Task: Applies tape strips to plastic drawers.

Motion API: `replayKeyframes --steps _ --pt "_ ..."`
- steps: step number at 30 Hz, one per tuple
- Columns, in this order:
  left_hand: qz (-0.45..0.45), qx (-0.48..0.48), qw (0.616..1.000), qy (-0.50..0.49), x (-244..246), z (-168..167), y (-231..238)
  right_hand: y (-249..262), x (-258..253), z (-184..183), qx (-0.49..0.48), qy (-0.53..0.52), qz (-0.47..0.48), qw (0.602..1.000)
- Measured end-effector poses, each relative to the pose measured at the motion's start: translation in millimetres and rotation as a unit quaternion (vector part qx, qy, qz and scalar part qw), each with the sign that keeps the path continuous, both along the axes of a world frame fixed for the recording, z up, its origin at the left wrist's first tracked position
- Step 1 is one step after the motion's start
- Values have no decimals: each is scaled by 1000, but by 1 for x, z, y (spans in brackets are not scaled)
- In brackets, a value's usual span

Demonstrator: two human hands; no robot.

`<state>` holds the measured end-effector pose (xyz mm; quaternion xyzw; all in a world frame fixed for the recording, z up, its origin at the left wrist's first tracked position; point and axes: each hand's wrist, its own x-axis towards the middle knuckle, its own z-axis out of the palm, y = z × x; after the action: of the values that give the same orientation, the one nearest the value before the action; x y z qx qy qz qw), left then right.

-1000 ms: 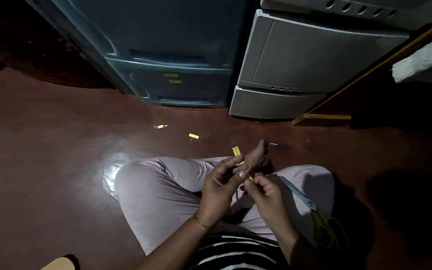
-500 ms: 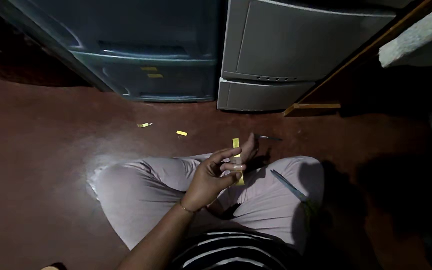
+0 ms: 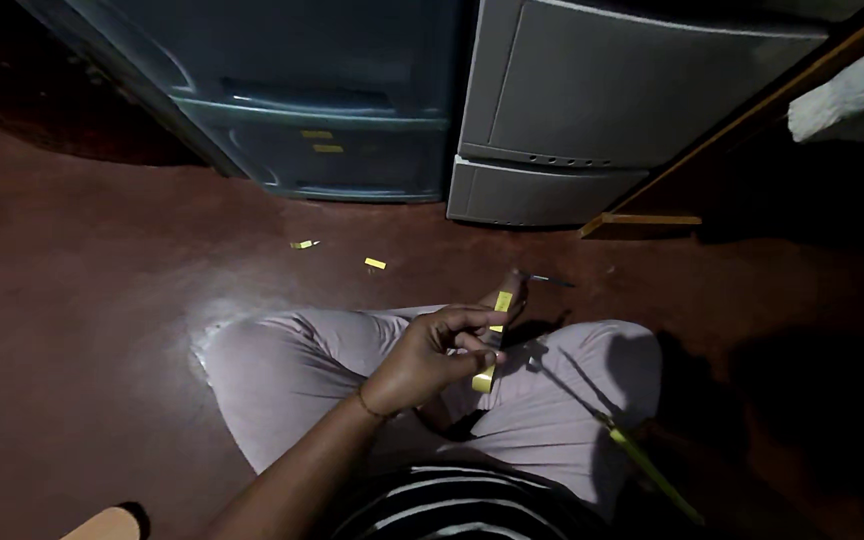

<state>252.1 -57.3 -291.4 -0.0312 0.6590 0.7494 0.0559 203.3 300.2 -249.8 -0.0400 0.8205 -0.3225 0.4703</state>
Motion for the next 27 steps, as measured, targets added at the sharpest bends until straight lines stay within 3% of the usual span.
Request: replayKeyframes --steps 4,13,27 --pt "-51 -29 998 38 4 3 -8 2 -26 6 -83 -23 96 992" --pt "-100 -43 993 40 11 2 -15 -16 -36 -3 -113 -45 145 982" --pt "-106 -97 990 16 9 -6 -21 -42 -54 -13 -45 -66 183 980"
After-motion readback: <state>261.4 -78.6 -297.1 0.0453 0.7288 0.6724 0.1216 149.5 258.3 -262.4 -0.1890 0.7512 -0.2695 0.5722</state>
